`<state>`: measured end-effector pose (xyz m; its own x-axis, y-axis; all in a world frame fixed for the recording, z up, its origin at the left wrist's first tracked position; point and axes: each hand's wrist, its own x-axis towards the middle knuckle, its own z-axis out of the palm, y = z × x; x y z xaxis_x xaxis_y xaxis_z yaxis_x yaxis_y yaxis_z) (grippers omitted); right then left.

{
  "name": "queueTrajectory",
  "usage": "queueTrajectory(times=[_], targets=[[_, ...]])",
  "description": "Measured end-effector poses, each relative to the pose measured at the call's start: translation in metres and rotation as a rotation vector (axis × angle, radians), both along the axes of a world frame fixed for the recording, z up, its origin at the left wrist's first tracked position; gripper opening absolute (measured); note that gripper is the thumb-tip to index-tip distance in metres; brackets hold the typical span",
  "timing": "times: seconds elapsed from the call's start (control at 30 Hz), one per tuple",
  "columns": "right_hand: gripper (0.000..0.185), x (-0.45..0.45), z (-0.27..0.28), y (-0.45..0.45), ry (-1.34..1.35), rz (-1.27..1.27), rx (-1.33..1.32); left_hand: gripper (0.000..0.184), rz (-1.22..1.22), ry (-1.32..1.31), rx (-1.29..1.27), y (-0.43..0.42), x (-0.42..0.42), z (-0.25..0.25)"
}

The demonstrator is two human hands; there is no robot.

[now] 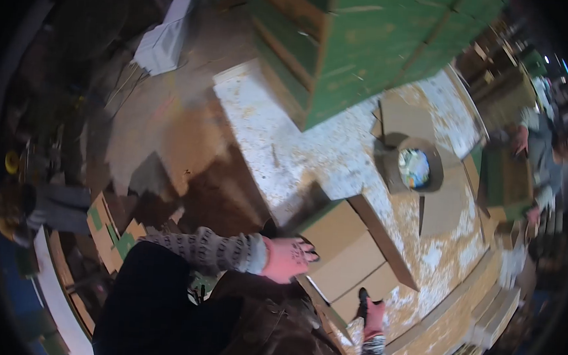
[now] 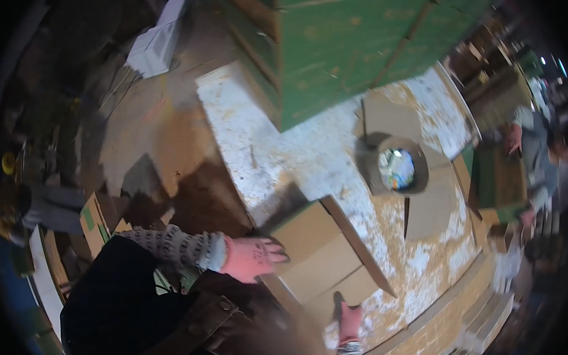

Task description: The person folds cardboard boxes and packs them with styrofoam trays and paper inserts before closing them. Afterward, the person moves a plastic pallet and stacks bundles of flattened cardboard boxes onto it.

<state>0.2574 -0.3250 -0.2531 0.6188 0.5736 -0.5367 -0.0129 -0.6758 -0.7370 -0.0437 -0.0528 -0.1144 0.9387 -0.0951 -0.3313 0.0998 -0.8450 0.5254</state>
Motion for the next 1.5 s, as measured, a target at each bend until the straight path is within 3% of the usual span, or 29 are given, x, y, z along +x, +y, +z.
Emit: queueTrajectory(times=[0.03,0.1,0.13,0.17,0.2,0.23,0.33,0.37,0.4,0.43,0.5,0.57,0.67,0.77,0.8,0.83,0.93,1.0,1.03,1.07,1.1,1.2,1.23,1.27,1.3,1.37,1.4,1.47,1.5], targets=[[0.018,-0.007,-0.027,0.018,-0.01,0.04,0.024,0.038,0.033,-0.003,0.066,0.019,-0.017,0.007],[0.017,-0.049,-0.021,0.084,0.049,0.141,0.1,0.035,0.173,-0.065,0.057,0.063,-0.068,0.002],[0.018,-0.078,0.015,0.132,0.162,0.17,0.125,0.037,0.316,-0.123,0.053,0.085,-0.092,0.015],[0.019,-0.108,0.05,0.182,0.276,0.196,0.143,0.047,0.43,-0.019,0.194,0.102,-0.111,0.029],[0.022,-0.13,0.069,0.217,0.461,0.194,0.162,0.053,0.585,-0.118,0.454,0.113,-0.133,0.028],[0.026,-0.152,0.075,0.246,0.401,0.211,0.173,0.058,0.736,-0.213,0.719,0.115,-0.151,0.026],[0.037,-0.182,0.056,0.325,0.13,0.581,0.24,0.066,1.344,-0.351,0.792,0.087,-0.19,0.03],[0.04,-0.187,0.044,0.351,0.095,0.689,0.231,0.066,1.442,-0.322,0.719,0.067,-0.202,0.02],[0.041,-0.193,0.036,0.376,0.206,0.674,0.123,0.065,1.544,-0.289,0.639,0.039,-0.212,-0.001],[0.04,-0.202,0.026,0.398,0.212,0.654,0.185,0.064,1.653,-0.256,0.565,0.004,-0.222,-0.023],[0.042,-0.217,0.009,0.439,0.286,0.574,0.225,0.061,1.596,0.017,0.53,-0.078,-0.235,-0.068],[0.049,-0.23,0.005,0.472,0.454,0.445,0.258,0.054,1.684,0.05,0.332,-0.16,-0.241,-0.084],[0.057,-0.237,0.025,0.447,0.765,0.394,0.442,0.052,2.003,0.058,0.275,-0.265,-0.266,-0.1],[0.057,-0.215,-0.032,0.382,0.462,0.295,0.437,0.051,2.433,-0.068,0.206,-0.354,-0.328,-0.149],[0.052,-0.232,-0.028,0.335,0.608,0.446,0.372,0.051,2.579,-0.102,0.219,-0.382,-0.351,-0.169],[0.042,-0.237,-0.058,0.299,0.541,0.705,0.286,0.052,2.734,-0.102,0.174,-0.399,-0.375,-0.181],[0.045,-0.307,-0.166,0.188,0.662,1.311,-0.167,0.058,3.031,0.059,0.207,-0.45,-0.453,-0.232],[0.045,-0.418,-0.146,0.135,0.783,1.445,-0.197,0.071,2.881,0.5,0.132,-0.472,-0.505,-0.262],[0.047,-0.464,-0.154,0.118,0.851,1.346,-0.301,0.072,2.886,0.533,0.109,-0.478,-0.526,-0.272],[0.045,-0.508,-0.135,0.108,0.74,1.244,-0.4,0.073,2.892,0.562,0.093,-0.478,-0.546,-0.28],[0.044,-0.532,-0.172,0.094,0.649,1.347,-0.374,0.073,2.919,0.46,0.09,-0.48,-0.564,-0.288],[0.039,-0.589,-0.196,0.064,0.704,1.268,-0.327,0.075,3.129,-0.366,-0.421,-0.511,-0.602,-0.356],[0.037,-0.596,-0.201,0.056,0.707,1.297,-0.422,0.08,3.139,-0.117,-0.229,-0.508,-0.596,-0.366],[0.035,-0.598,-0.203,0.049,0.704,1.33,-0.515,0.084,3.077,0.299,-0.077,-0.502,-0.586,-0.37],[0.037,-0.598,-0.196,0.042,0.651,1.338,-0.479,0.087,3.026,0.421,-0.048,-0.474,-0.565,-0.334],[0.041,-0.562,-0.227,0.032,0.572,1.461,-0.447,0.088,2.95,0.344,0.047,-0.471,-0.54,-0.321],[0.042,-0.53,-0.255,0.031,0.586,1.353,-0.635,0.082,2.908,0.157,0.027,-0.477,-0.528,-0.317],[0.037,-0.537,-0.175,0.059,0.302,1.734,-0.646,0.075,2.759,0.089,-0.061,-0.471,-0.508,-0.294],[0.036,-0.518,-0.188,0.058,0.425,1.741,-0.545,0.073,2.74,0.107,-0.089,-0.469,-0.505,-0.288]])
